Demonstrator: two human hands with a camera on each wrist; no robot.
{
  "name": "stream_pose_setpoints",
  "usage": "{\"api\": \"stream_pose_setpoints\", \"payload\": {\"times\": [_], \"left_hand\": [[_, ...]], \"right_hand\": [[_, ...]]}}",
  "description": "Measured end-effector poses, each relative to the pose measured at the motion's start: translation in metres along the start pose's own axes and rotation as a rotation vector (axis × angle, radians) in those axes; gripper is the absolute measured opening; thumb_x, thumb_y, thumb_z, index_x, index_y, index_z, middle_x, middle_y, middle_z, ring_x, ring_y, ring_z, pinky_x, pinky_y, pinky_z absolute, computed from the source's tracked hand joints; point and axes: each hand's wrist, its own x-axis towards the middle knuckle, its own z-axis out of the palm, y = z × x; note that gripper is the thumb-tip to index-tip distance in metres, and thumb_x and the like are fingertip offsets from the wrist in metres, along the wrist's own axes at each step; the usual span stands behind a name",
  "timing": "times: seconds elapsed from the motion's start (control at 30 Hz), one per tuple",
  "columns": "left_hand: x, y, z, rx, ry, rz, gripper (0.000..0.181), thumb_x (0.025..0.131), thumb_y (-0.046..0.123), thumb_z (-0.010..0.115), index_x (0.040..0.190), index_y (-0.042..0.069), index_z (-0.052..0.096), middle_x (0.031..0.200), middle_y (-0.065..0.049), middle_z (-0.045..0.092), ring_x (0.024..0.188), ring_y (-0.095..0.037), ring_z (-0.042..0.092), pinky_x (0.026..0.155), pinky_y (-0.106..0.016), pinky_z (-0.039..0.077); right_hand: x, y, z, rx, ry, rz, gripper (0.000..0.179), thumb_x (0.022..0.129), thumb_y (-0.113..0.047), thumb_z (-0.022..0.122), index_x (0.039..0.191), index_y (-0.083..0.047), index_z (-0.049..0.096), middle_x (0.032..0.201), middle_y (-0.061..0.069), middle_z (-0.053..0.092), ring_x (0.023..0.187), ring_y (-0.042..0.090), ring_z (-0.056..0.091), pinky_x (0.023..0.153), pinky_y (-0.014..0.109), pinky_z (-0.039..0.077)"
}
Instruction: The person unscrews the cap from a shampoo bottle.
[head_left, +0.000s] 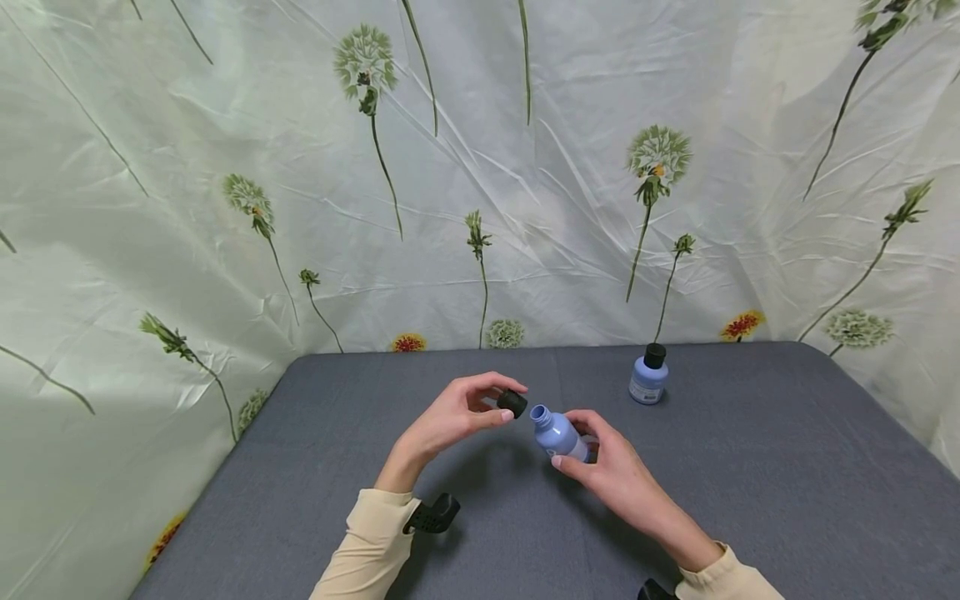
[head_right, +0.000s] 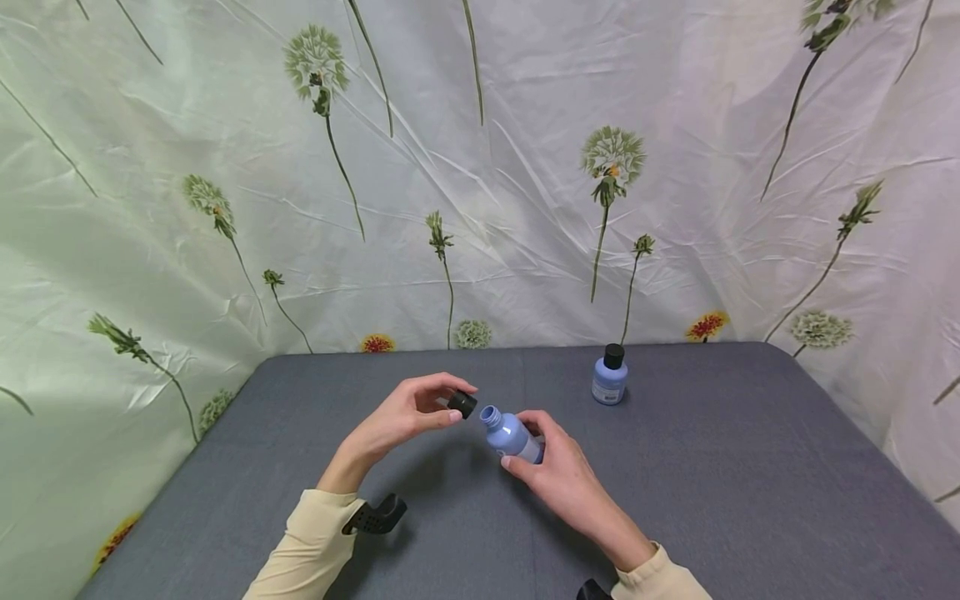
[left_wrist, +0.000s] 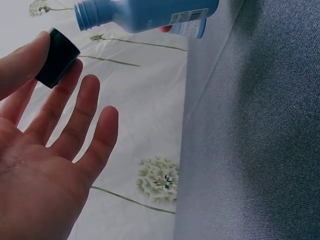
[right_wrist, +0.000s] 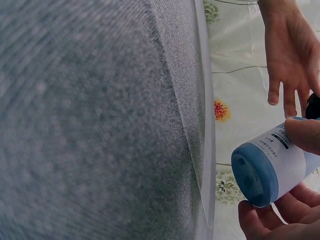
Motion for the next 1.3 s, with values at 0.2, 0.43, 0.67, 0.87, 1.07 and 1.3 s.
{"api": "stream_pose_setpoints", "payload": {"times": [0.2,0.43,0.67,0.87,1.07,1.3], "left_hand": [[-0.002,0.013,0.0,0.015,0.011,-0.034,0.027,0.087,0.005,0.074,0.113,0.01,0.069,0.108,0.0,0.067,0.098,-0.02,0.062,0.082,-0.043,0.05],[-0.002,0.005,0.0,-0.016,0.013,-0.017,0.026,0.084,0.003,0.077,0.107,0.01,0.066,0.103,-0.005,0.067,0.094,-0.022,0.064,0.074,-0.035,0.05],[0.0,-0.006,-0.004,0.004,-0.003,-0.008,0.04,0.086,0.007,0.076,0.122,0.014,0.061,0.115,-0.004,0.065,0.105,-0.021,0.063,0.078,-0.036,0.051],[0.001,-0.007,-0.004,0.037,-0.014,-0.031,0.047,0.087,0.006,0.075,0.13,0.018,0.06,0.117,-0.002,0.065,0.108,-0.018,0.062,0.08,-0.036,0.05],[0.001,-0.006,-0.003,0.069,-0.042,-0.024,0.047,0.088,0.003,0.072,0.132,0.016,0.061,0.123,-0.002,0.063,0.11,-0.018,0.059,0.088,-0.037,0.049],[0.0,-0.007,-0.003,0.091,-0.055,-0.054,0.043,0.089,0.004,0.072,0.129,0.016,0.064,0.123,-0.003,0.064,0.105,-0.019,0.061,0.085,-0.035,0.05]], "right_hand": [[0.0,0.001,-0.001,0.016,0.009,-0.015,0.055,0.084,-0.021,0.08,0.13,-0.011,0.054,0.125,0.008,0.06,0.116,0.026,0.055,0.097,0.052,0.043],[0.001,0.0,0.0,0.045,0.011,-0.017,0.055,0.083,-0.019,0.08,0.13,-0.01,0.053,0.125,0.009,0.059,0.12,0.026,0.053,0.101,0.053,0.04],[0.001,0.001,0.0,0.066,0.005,-0.027,0.058,0.083,-0.019,0.081,0.133,-0.012,0.052,0.127,0.009,0.058,0.123,0.026,0.052,0.103,0.052,0.038],[0.001,0.0,-0.001,0.072,-0.002,-0.014,0.064,0.082,-0.02,0.082,0.138,-0.015,0.053,0.131,0.011,0.058,0.121,0.032,0.055,0.097,0.051,0.045],[0.0,0.002,0.0,0.126,-0.005,-0.012,0.065,0.081,-0.018,0.083,0.138,-0.013,0.054,0.135,0.012,0.056,0.119,0.039,0.057,0.087,0.047,0.053],[0.001,0.003,0.001,0.148,0.008,-0.032,0.061,0.08,-0.013,0.083,0.134,-0.011,0.056,0.129,0.01,0.061,0.118,0.035,0.058,0.092,0.049,0.05]]}}
